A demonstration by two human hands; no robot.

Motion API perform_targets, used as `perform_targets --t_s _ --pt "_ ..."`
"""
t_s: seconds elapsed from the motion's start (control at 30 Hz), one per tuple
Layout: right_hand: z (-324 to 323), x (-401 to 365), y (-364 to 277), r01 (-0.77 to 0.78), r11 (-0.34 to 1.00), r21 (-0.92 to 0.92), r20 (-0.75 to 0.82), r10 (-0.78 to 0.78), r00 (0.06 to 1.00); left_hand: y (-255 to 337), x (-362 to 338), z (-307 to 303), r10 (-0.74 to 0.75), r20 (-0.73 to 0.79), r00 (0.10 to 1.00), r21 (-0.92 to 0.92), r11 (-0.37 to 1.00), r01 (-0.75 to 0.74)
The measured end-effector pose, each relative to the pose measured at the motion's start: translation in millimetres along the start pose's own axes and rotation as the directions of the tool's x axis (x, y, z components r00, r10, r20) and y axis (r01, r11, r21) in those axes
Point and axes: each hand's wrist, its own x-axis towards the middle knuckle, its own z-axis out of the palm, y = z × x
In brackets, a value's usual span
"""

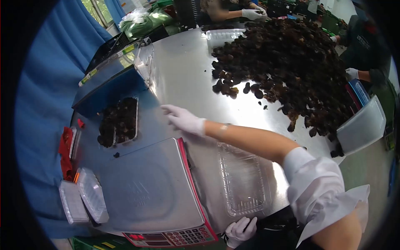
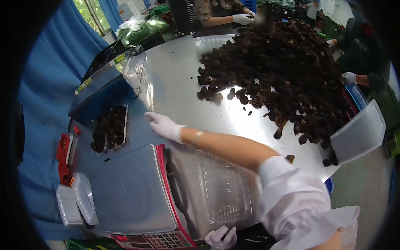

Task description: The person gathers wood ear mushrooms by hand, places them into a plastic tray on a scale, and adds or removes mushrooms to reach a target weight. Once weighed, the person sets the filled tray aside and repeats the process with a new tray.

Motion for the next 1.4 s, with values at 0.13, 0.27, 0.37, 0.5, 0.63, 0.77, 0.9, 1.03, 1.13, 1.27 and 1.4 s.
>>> perform_targets --t_s 0.13,0.27,0.37,0.5,0.63,0.77,0.9,1.03,1.13,1.27,1.4 --pt "-70.7 -146.9 -27.4 0.241 0.814 -0.528 -0.031 -0.302 0.953 2.3 -0.2 2.9 -0.046 -0.094 0.994 -0.058 0.997 0.041" --pt "-112.0 -298.9 -45.9 0.001 0.897 -0.441 -0.128 -0.064 0.99 7.7 46.5 -17.6 -0.153 0.178 0.972 0.037 0.988 0.149" --pt "-117.9 -388.5 -52.8 -0.12 0.941 -0.315 -0.429 -0.028 0.903 6.0 67.2 -20.6 -0.178 0.274 0.945 -0.066 0.977 0.203" --pt "-121.3 -437.4 -56.4 -0.15 0.908 -0.39 -0.603 -0.129 0.787 4.7 80.4 -24.8 -0.058 0.253 0.966 -0.315 0.939 0.139" --pt "-113.0 -434.1 -40.3 -0.061 0.972 -0.227 -0.748 -0.134 0.65 10.9 116.3 -62.1 0.114 0.075 0.991 -0.275 0.957 -0.089" --pt "-92.2 -421.8 -18.6 -0.145 0.987 -0.063 -0.732 0.052 0.679 -2.9 148.3 -109.1 -0.016 -0.2 0.98 0.149 0.988 0.046" --pt "-92.9 -424.0 -8.6 -0.126 0.928 -0.351 -0.637 -0.138 0.758 -35.9 158.7 -156.7 -0.251 -0.499 0.829 0.218 0.89 0.401" --pt "-91.7 -423.3 -12.7 0.052 0.949 0.31 -0.648 0.171 0.742 -46.1 141.3 -177.3 -0.394 -0.342 0.853 0.275 0.826 0.492" --pt "-88.1 -419.5 -23.0 0.026 0.956 0.293 -0.689 0.192 0.699 -47.2 124.9 -175.5 -0.573 -0.157 0.805 0.195 0.781 0.594" --pt "-89.3 -417.8 -22.4 -0.076 0.978 0.194 -0.688 0.191 0.7 -43.0 128.4 -180.9 -0.529 -0.203 0.824 0.137 0.818 0.559" --pt "-85.7 -416.8 -1.4 -0.046 0.981 0.188 -0.706 0.168 0.688 -51.5 119.0 -164.4 -0.228 -0.351 0.908 0.093 0.957 0.276"
